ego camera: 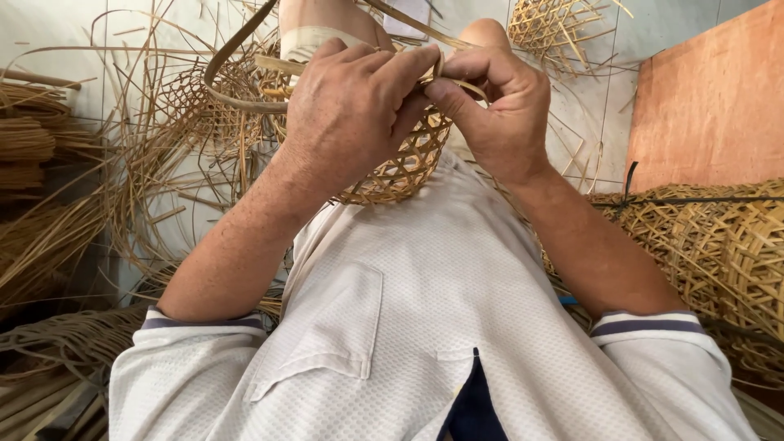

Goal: The person is weaving the sides and finishing the rim of a small basket using thin strips of bamboo or rattan.

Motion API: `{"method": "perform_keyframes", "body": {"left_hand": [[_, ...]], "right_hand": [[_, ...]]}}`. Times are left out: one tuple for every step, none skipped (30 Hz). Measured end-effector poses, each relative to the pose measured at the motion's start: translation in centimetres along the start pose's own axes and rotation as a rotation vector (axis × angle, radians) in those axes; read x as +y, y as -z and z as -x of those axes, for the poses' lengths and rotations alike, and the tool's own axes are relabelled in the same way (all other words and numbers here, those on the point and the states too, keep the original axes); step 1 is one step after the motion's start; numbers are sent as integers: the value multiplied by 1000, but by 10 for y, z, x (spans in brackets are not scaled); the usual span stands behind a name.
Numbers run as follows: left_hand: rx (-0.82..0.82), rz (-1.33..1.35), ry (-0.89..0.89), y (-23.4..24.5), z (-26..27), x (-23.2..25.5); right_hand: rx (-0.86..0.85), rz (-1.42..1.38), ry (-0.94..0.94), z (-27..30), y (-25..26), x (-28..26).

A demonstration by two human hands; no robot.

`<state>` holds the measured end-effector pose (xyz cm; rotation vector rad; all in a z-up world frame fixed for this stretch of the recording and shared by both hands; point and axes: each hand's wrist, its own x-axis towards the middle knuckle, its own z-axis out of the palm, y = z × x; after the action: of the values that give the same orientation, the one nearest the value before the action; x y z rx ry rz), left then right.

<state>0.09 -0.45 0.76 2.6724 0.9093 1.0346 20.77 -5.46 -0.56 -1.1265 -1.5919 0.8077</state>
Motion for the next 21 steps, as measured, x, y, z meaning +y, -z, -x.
{"method": "perform_keyframes", "body": {"left_hand": [[-1,-1,-2,0,0,0],[6,26,10,0,0,0],[12,53,22,1,0,0],[11,51,22,1,0,0],[17,62,24,2,1,0],[24,72,25,2,0,-1],[23,71,25,3,0,-1],[23,76,21,5,0,0],[23,82,17,6,-1,1],[23,82,17,7,-1,0],[24,75,13,7,-1,0],[25,69,10,8,0,0],[25,70,11,7,0,0],[11,44,3,7,-1,-1],[-3,19,-6,7,-2,-1],[0,13,-3,6,-2,-2],[-4,46,-10,6,-2,-3],[-6,73,-19,6,-3,-4],[0,61,-17,3,-5,-3],[19,107,-23,4,-6,-4],[38,152,-29,5,-7,-5]], "right_hand": [[2,-1,1,0,-1,-1],[7,-9,-11,0,-2,-3],[12,-17,-23,0,-3,-4],[12,-18,-23,0,-4,-3],[12,-36,-21,0,-4,-1],[13,-53,-19,-1,-5,0],[13,-54,-18,-1,-5,0],[6,-72,-18,-1,-5,-1],[-1,-89,-17,0,-6,-2],[-1,-90,-18,-2,-5,-1],[-8,-135,-31,-3,-5,1],[-15,-180,-46,-4,-5,2],[-16,-180,-47,-4,-5,-1],[-16,-168,-39,-5,-5,-3],[-16,-155,-32,-7,-5,-5],[-22,-157,-27,-8,-4,-4],[-46,-117,-5,-9,-3,-3],[-71,-79,23,-11,-2,-2],[-78,-83,34,-8,1,-4],[-69,-19,6,-7,1,-5],[-58,44,-20,-6,1,-7]]}}
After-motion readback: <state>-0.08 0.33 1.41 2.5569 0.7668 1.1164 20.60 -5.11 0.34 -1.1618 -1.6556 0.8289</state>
